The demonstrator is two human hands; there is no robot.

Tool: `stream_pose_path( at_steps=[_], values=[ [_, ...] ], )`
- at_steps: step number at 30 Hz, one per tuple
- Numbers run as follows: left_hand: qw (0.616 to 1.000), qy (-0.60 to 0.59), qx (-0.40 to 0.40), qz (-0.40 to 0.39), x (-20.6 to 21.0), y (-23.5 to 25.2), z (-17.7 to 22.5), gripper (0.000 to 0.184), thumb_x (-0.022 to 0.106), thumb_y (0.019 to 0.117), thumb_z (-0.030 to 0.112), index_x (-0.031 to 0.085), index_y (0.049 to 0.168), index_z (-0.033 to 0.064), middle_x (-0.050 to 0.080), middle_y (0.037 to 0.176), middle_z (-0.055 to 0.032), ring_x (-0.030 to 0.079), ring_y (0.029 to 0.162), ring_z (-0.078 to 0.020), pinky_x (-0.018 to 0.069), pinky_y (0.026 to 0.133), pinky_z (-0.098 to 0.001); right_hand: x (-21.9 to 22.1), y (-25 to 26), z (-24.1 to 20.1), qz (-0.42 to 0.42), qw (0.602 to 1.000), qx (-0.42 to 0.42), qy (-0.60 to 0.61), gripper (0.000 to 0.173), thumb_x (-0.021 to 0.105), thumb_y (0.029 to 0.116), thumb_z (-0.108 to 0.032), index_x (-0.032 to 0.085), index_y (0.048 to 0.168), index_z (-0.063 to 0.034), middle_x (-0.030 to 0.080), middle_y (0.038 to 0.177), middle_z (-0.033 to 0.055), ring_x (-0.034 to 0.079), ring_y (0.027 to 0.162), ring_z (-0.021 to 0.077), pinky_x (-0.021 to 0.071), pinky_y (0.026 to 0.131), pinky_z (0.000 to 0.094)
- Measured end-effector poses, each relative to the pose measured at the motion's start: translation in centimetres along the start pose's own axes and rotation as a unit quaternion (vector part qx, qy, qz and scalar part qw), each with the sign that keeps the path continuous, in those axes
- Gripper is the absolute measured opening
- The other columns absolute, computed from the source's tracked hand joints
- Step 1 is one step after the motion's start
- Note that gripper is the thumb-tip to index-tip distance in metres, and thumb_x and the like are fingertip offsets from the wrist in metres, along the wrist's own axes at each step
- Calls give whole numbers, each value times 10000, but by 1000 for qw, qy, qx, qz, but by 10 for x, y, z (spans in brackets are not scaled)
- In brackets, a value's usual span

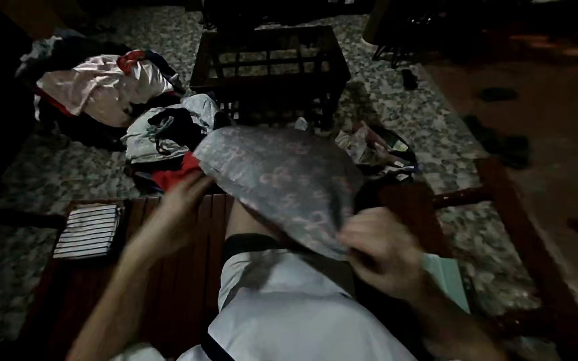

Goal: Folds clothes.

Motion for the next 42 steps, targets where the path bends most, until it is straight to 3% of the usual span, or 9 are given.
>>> stream_pose_path(
  at_steps=[4,7,12,16,23,30,33,37,42],
  values=[
    [983,-73,157,52,70,-33,108,638,746,919,390,542,1451,103,623,1375,-122,606,1264,-229,517,1056,-413,89,-3,-8,-18,996,-52,74,123,570,1029,-97,655,1105,-50,711,947,113,690,925,230,549,920,355],
    [982,-43,129,129,82,-28,98,186,619,972,128,721,1100,39,728,983,-125,722,855,-218,607,758,-352,126,-14,7,7,997,-24,68,127,619,1003,-148,662,1080,-56,718,952,108,696,939,218,546,934,344],
    [979,-79,67,175,53,-23,52,205,575,974,126,724,1062,17,714,935,-69,674,830,-86,580,773,-256,169,-83,113,-25,986,144,-79,150,649,902,-71,759,1003,-75,762,1001,88,728,954,258,560,905,455],
    [968,-87,-24,234,13,18,-4,223,567,992,91,688,1137,-27,705,998,-147,671,838,-178,578,777,-389,144,-90,211,-63,937,325,-112,445,592,835,152,730,1207,-50,717,1186,191,656,1144,412,471,1019,604],
    [916,-229,52,325,-59,138,-35,299,580,1009,148,610,1208,-74,705,1096,-112,708,971,-133,605,916,-366,60,18,304,-5,914,385,-126,334,434,1041,-51,613,1309,36,626,1306,265,592,1252,407,436,1106,539],
    [881,-236,60,405,-87,95,-36,256,542,1041,177,612,1206,-4,685,1105,8,655,1018,-47,554,960,-318,-17,27,236,64,963,103,-240,270,541,1023,-96,628,1208,79,713,1020,274,722,897,405,589,792,531],
    [925,-198,65,317,-66,38,-43,258,550,1051,219,637,1244,70,679,1199,36,650,1070,-30,549,971,-285,-24,-22,215,54,966,28,-250,196,583,1003,-82,717,1126,-9,706,977,239,703,904,381,580,817,485],
    [961,-230,88,128,-26,-40,-57,266,593,1018,361,716,1198,209,688,1264,72,658,1129,-65,563,960,-282,-21,-86,166,-12,978,193,-82,210,593,924,-62,781,1006,-20,696,1136,182,602,1161,357,452,1059,499],
    [954,-268,92,-100,14,-98,-48,259,626,1005,415,752,1096,207,724,1168,24,680,1092,-101,579,953,-316,-10,-162,156,-194,900,380,89,179,638,908,-82,786,996,-33,721,1128,126,625,1171,288,500,1024,482]
  ],
)
Point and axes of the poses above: each hand's wrist, its own y-axis towards the middle knuckle, its own x-axis out of the palm, z = x × y, the point moved 4 cm from there along y, towards the middle knuckle
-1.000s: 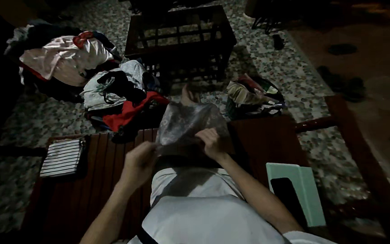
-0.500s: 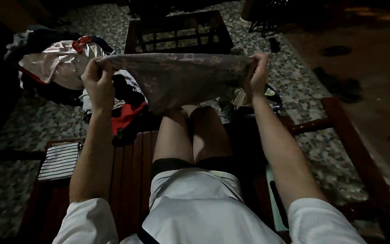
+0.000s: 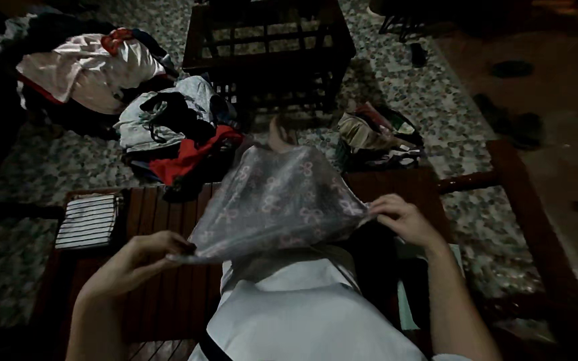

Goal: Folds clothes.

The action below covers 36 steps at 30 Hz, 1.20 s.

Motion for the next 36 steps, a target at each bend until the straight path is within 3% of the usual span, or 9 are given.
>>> stream_pose_path(
  at_steps=[7,11,13,15,17,20,22,30,36],
  values=[
    [966,-165,15,-198,16,27,-27,150,701,957,394,753,951,254,719,953,177,646,869,86,553,777,-145,10,-10,15,-184,972,103,100,220,671,936,-166,734,1041,16,708,1112,90,659,1041,106,541,952,306],
    [893,-441,-39,85,40,71,-107,217,709,899,458,771,971,262,753,884,115,689,784,29,581,717,-176,23,15,33,-114,964,179,159,222,549,1008,-135,700,1067,16,706,958,10,639,842,9,542,799,220],
    [786,-547,-199,208,68,84,-148,488,484,998,581,680,1110,148,747,957,-35,725,861,-139,626,756,-352,38,25,48,-59,946,229,221,177,527,1036,-104,671,981,-18,650,777,-27,588,656,14,521,630,204],
    [758,-550,-302,178,90,85,-172,784,203,1010,717,612,1270,100,729,1071,-93,716,953,-216,612,815,-445,48,29,60,-49,929,254,266,165,537,1044,-100,669,1044,0,675,819,8,628,692,60,559,663,250],
    [795,-489,-329,143,104,75,-174,728,139,1061,610,547,1349,79,713,1124,-75,699,1000,-187,601,854,-412,55,25,65,-34,917,265,295,180,532,1053,-112,656,1105,8,687,868,27,652,743,80,577,716,273],
    [828,-434,-322,153,119,62,-164,363,445,1071,294,548,1300,32,724,1087,-66,712,978,-163,606,878,-376,66,20,69,58,899,282,329,214,497,1076,-146,633,1148,3,679,911,50,656,797,99,577,760,296],
    [830,-405,-338,179,123,58,-155,298,446,1098,210,553,1277,-2,721,1048,-86,718,935,-173,609,858,-382,70,23,67,96,895,300,315,268,474,1095,-190,640,1172,6,688,926,69,666,809,117,582,771,322],
    [879,-190,-411,149,104,39,-140,314,526,1072,262,621,1247,19,676,1034,-74,654,878,-122,565,809,-336,61,23,54,-31,933,355,45,354,543,1078,-274,644,1198,43,665,1117,241,644,1008,313,504,931,508],
    [947,-7,-301,114,47,122,-152,409,599,1044,269,556,1393,59,628,1338,-163,635,1188,-283,519,1008,-510,53,102,31,14,978,207,-21,312,629,1031,-279,693,1210,-33,668,1254,202,635,1188,346,484,1030,585]
  ],
)
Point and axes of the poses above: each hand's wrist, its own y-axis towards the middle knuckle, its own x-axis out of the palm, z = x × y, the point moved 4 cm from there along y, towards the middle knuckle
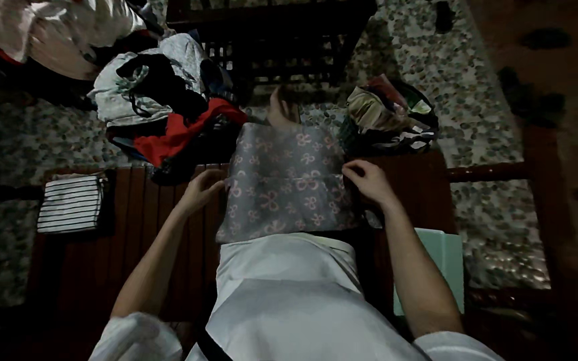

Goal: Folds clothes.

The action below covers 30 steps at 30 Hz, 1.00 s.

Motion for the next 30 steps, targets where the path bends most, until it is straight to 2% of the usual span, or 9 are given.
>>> stream_pose_path(
  at_steps=[3,8,13,15,18,22,25,27,30],
  values=[
    [998,30,50,-2,-6,60,24,367,545,1069,270,580,1358,47,653,1289,-170,655,1153,-280,520,1009,-513,-2,54,-27,11,1000,-23,9,302,608,1041,-275,697,1196,-31,683,1219,195,656,1143,329,500,1009,561],
    [987,119,101,-31,7,169,43,474,463,1089,201,413,1530,35,536,1459,-228,548,1337,-346,413,1139,-531,20,153,-20,-75,995,52,33,536,563,1055,-384,520,1447,-20,553,1437,230,552,1320,361,431,1110,548],
    [967,219,76,-107,1,193,50,356,457,1095,181,598,1360,-10,632,1305,-266,599,1243,-421,424,1078,-614,14,176,-14,-85,996,-3,12,310,667,1008,-255,688,1187,-4,676,1196,192,651,1116,284,508,1007,485],
    [955,262,135,-44,-10,181,49,286,585,1028,197,701,1172,-20,657,1206,-267,588,1209,-449,424,1058,-633,1,164,-17,-69,997,-36,-8,294,627,1028,-215,669,1190,27,673,1190,219,654,1120,310,503,1015,503],
    [929,266,248,62,-29,133,67,305,677,972,309,717,1035,13,621,1322,-206,508,1325,-420,371,1122,-603,-25,121,-35,-14,993,-110,-32,274,552,1059,-182,632,1208,34,669,1182,229,666,1090,320,522,984,505],
    [906,268,315,87,-42,22,96,114,683,926,64,683,1017,-4,688,1094,-199,599,1158,-430,412,1062,-607,-50,22,-59,46,966,-246,-62,197,639,989,-152,717,1074,8,692,1106,187,662,1066,299,534,964,486],
    [910,273,305,62,-39,-49,86,235,687,917,131,712,1119,14,705,1078,-179,633,1092,-416,453,1017,-626,-49,-48,-60,28,950,-291,-106,166,653,953,-150,750,999,-24,714,1046,158,641,1105,362,487,1009,564],
    [918,266,293,5,-25,-75,64,153,728,849,107,761,990,58,731,997,-149,660,1048,-408,465,982,-641,-35,-80,-50,2,948,-288,-137,143,670,938,-163,770,969,-66,727,1006,111,641,1090,354,478,987,572],
    [962,179,135,-153,7,-83,14,318,744,921,249,728,1166,48,636,1344,-168,569,1292,-347,443,1093,-553,-7,-107,-31,-89,962,-217,-142,152,682,973,-204,779,1009,-93,740,1054,94,636,1148,340,467,1014,571]
  ],
)
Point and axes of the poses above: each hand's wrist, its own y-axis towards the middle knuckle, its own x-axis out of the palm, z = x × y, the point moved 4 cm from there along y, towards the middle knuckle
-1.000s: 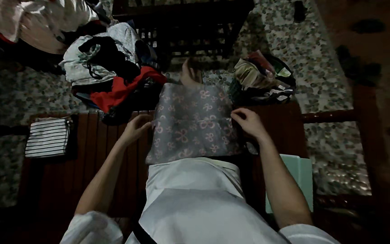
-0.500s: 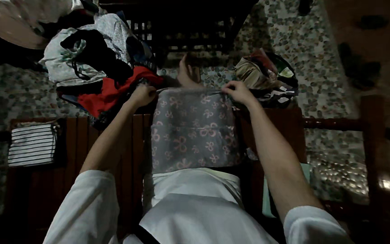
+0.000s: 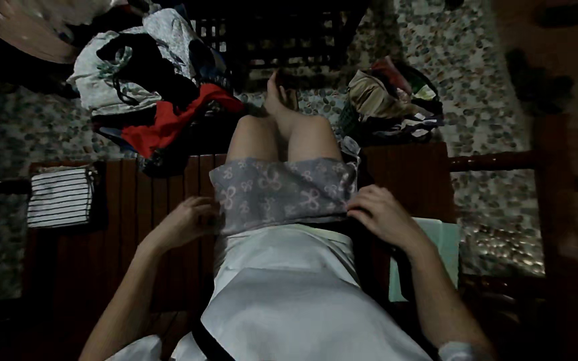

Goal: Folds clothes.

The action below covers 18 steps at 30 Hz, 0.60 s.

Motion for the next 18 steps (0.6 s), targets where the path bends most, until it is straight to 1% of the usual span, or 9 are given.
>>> stream_pose_path(
  at_steps=[2,4,6,8,10,11,13,15,18],
  values=[
    [977,-180,-112,-2,23,2,-20,497,608,994,332,555,1349,-11,592,1365,-158,595,1238,-231,507,1039,-425,9,-5,1,-12,998,31,44,215,659,990,-254,777,1051,-84,738,1094,104,637,1164,326,460,1026,557],
    [926,-297,-228,46,35,11,-29,637,401,1068,489,390,1501,23,552,1398,-200,599,1216,-255,523,1003,-442,4,-3,5,19,996,45,73,229,645,996,-235,773,1058,-56,738,1085,126,661,1124,319,483,1011,548],
    [895,-323,-300,74,43,22,-32,697,529,1030,517,414,1492,9,595,1326,-233,627,1153,-297,526,985,-487,-5,4,18,61,993,63,75,187,642,999,-144,759,1057,-11,728,1072,160,679,1071,321,525,982,519],
    [897,-311,-305,72,43,32,-28,589,667,977,443,566,1334,-14,680,1118,-165,678,963,-211,570,887,-420,-10,18,45,87,991,97,41,186,611,1019,-91,736,1115,9,716,1136,194,665,1119,364,507,1015,540],
    [894,-334,-286,86,33,34,-23,398,679,990,296,622,1246,-3,698,980,-95,676,798,-138,590,754,-348,-8,35,77,89,987,135,8,242,601,1015,-60,700,1232,-23,670,1265,216,592,1237,431,434,1081,605],
    [886,-359,-277,96,26,31,-20,337,648,1011,237,615,1254,6,699,953,-76,675,752,-124,595,702,-327,-5,44,91,89,986,144,-2,311,634,988,-44,679,1295,-63,628,1339,221,541,1288,461,400,1090,646],
    [866,-416,-252,119,9,18,-19,324,570,1049,172,551,1341,31,702,1004,-65,694,781,-125,611,702,-317,5,62,110,93,986,133,-23,491,715,907,-24,652,1370,-175,516,1473,220,438,1365,508,357,1081,719],
    [853,-447,-218,159,-10,-2,-19,306,499,1073,142,525,1360,42,717,1026,-46,718,838,-118,628,752,-313,13,79,110,93,989,106,-47,552,755,843,7,680,1340,-221,428,1552,220,362,1417,528,327,1086,749],
    [857,-426,-179,226,-37,-37,-25,235,466,1064,114,583,1250,31,734,969,-1,720,835,-83,626,775,-286,17,94,100,90,990,58,-91,355,774,775,38,768,1094,-118,455,1528,216,342,1440,493,300,1111,725]
  ],
)
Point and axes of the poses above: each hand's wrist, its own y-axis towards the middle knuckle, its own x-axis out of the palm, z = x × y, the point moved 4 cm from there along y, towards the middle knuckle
